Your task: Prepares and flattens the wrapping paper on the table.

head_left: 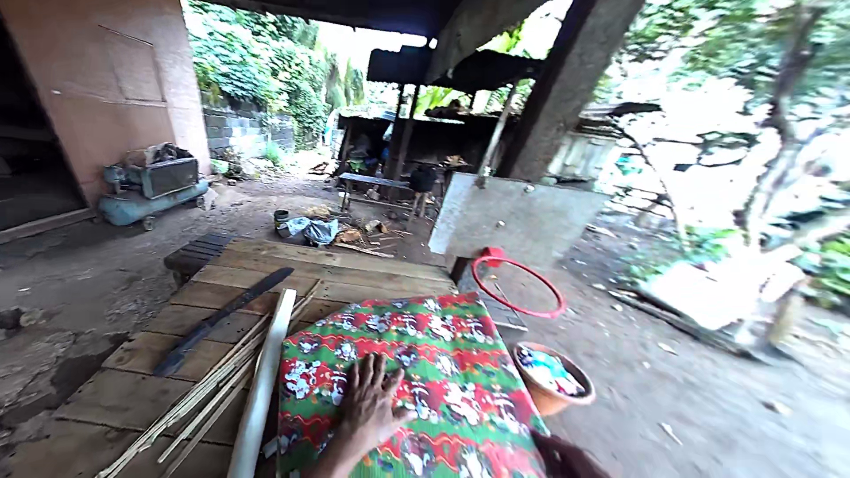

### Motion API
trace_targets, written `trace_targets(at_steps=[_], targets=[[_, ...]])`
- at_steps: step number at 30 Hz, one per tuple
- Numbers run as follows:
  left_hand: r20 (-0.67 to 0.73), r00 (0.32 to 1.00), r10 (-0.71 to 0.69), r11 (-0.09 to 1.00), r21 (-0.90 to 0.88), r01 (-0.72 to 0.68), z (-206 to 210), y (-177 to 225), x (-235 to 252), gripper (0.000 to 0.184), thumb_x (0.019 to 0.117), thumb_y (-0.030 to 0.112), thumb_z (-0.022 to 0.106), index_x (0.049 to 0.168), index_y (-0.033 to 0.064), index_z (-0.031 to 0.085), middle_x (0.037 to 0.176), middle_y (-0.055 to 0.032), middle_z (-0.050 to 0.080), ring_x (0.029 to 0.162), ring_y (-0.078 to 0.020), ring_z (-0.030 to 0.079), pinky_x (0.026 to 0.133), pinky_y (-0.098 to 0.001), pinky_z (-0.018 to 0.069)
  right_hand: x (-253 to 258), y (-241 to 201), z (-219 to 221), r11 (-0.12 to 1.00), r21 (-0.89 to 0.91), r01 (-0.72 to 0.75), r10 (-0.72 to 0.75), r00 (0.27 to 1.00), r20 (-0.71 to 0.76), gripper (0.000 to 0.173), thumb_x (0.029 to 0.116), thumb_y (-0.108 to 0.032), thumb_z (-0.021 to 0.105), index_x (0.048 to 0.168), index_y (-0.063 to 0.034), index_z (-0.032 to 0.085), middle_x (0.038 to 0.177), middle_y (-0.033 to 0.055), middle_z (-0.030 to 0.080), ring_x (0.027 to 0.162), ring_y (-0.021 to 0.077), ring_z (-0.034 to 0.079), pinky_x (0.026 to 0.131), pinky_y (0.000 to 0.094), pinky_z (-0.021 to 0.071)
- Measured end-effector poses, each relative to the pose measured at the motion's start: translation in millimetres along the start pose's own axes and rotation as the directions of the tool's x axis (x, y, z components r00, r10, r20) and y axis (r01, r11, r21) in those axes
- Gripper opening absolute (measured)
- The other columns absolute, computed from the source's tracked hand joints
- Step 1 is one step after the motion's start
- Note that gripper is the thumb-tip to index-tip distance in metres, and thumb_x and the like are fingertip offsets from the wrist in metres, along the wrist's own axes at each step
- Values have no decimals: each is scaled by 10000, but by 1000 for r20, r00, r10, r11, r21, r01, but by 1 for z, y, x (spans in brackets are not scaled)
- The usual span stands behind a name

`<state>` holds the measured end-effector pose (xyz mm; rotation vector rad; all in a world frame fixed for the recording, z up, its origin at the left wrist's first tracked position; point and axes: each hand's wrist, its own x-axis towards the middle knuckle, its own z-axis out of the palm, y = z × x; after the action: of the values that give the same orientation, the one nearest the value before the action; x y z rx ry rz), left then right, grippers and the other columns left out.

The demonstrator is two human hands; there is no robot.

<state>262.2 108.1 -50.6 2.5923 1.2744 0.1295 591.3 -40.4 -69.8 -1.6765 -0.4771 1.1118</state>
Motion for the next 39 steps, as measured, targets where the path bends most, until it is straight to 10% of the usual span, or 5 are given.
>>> trace_targets(at_steps=[18, 23, 31, 39], targets=[[50, 999, -16, 999, 30, 15, -9, -1, -1, 814, 974, 732, 387, 1634, 266, 286, 1721, -147, 117, 1587, -392, 40, 1235, -635, 10, 8, -8, -22, 1000, 14, -22, 22, 999, -30, 91, 1048, -100, 527, 994, -36, 564, 675, 26, 607, 526, 81, 583, 493, 237, 510], [73, 997, -17, 1000, -7, 18, -12, 0, 0, 820, 980, 711, 413, 1641, 249, 263, 1722, -162, 87, 1590, -385, 16, 1236, -631, -18, 12, -11, -35, 998, -56, -22, 20, 998, -53, 202, 1055, -116, 515, 1187, 13, 599, 813, 61, 667, 656, 108, 648, 620, 282, 563], [53, 998, -18, 1000, 23, 17, -8, -2, 4, 816, 973, 730, 393, 1635, 267, 280, 1722, -150, 106, 1588, -390, 29, 1233, -637, 4, 14, -14, -42, 999, -24, -23, 21, 998, -58, 54, 1025, -61, 554, 1002, -19, 580, 677, 45, 612, 537, 103, 592, 511, 258, 514], [39, 999, -16, 999, 51, 14, -6, -2, 3, 809, 973, 730, 397, 1632, 274, 290, 1719, -142, 132, 1589, -382, 45, 1233, -634, 15, 7, -24, -65, 994, -104, -20, 17, 999, -34, 163, 1056, -136, 517, 1102, -26, 627, 641, 5, 578, 472, 60, 510, 446, 214, 440]])
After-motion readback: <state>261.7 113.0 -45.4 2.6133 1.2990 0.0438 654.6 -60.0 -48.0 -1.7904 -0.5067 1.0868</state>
